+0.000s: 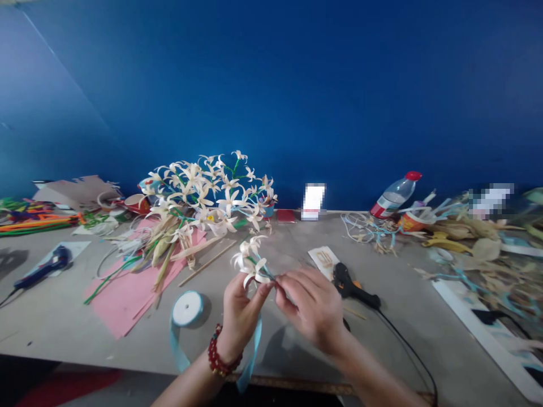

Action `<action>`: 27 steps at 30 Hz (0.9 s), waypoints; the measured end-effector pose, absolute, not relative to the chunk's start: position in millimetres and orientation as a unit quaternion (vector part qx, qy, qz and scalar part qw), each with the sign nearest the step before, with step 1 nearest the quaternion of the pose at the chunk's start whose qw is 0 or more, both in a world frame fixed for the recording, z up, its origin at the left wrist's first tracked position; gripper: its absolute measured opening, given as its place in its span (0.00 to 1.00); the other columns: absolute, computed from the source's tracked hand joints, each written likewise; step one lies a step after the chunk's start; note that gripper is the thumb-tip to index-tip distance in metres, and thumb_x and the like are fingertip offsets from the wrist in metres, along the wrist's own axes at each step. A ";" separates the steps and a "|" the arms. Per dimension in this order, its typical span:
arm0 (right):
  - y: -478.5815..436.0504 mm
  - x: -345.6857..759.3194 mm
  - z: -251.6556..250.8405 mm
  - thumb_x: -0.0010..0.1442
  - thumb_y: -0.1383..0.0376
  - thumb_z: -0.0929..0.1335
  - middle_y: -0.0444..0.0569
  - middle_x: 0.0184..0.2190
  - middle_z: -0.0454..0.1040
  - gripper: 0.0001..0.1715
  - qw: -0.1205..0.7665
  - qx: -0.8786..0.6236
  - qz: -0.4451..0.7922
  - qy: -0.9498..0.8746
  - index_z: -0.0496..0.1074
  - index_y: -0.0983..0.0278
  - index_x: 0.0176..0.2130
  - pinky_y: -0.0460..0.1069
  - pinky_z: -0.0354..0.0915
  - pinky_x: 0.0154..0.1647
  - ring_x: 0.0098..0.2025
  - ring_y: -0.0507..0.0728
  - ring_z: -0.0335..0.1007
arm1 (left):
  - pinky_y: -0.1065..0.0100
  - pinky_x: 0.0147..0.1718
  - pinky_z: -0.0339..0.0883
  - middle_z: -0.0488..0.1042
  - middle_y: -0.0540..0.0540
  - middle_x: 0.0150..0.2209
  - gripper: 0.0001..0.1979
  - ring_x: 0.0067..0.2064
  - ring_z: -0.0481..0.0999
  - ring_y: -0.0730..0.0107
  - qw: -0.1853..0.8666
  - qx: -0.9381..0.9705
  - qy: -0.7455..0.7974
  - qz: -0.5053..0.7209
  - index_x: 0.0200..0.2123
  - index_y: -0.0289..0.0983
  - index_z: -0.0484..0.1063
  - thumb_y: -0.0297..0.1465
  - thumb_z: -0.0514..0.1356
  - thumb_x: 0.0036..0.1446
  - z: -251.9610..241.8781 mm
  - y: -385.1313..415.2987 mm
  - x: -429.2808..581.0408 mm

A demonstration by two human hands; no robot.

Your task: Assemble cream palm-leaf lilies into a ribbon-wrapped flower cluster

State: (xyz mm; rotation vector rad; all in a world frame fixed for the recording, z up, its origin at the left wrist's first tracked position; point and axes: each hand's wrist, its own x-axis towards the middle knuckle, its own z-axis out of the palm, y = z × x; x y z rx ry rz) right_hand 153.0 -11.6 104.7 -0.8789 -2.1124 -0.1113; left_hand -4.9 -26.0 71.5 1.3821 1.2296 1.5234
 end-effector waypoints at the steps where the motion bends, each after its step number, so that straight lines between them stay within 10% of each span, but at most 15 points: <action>1: -12.4 152.3 104.5 0.61 0.72 0.67 0.52 0.34 0.82 0.09 0.407 -0.347 -0.053 -0.843 0.75 0.62 0.41 0.55 0.70 0.40 0.36 0.60 0.77 | 0.67 0.37 0.67 0.79 0.47 0.31 0.04 0.33 0.75 0.64 0.362 0.533 0.481 0.595 0.31 0.38 0.78 0.31 0.65 0.57 71.3 -25.8 -5.1; 13: -21.8 143.4 96.9 0.62 0.72 0.67 0.54 0.41 0.82 0.14 0.405 -0.351 -0.047 -0.843 0.76 0.64 0.47 0.57 0.72 0.41 0.39 0.62 0.76 | 0.66 0.39 0.68 0.78 0.46 0.30 0.05 0.35 0.76 0.63 0.382 0.499 0.496 0.599 0.33 0.37 0.78 0.33 0.65 0.57 69.0 -26.7 -9.3; 27: -8.1 149.1 98.5 0.58 0.71 0.67 0.50 0.49 0.74 0.18 0.419 -0.341 0.552 -0.636 0.70 0.60 0.49 0.56 0.66 0.55 0.54 0.59 0.70 | 0.70 0.33 0.66 0.74 0.48 0.28 0.06 0.30 0.71 0.70 0.472 0.488 0.407 0.611 0.29 0.37 0.78 0.33 0.66 0.57 65.0 -20.4 -23.5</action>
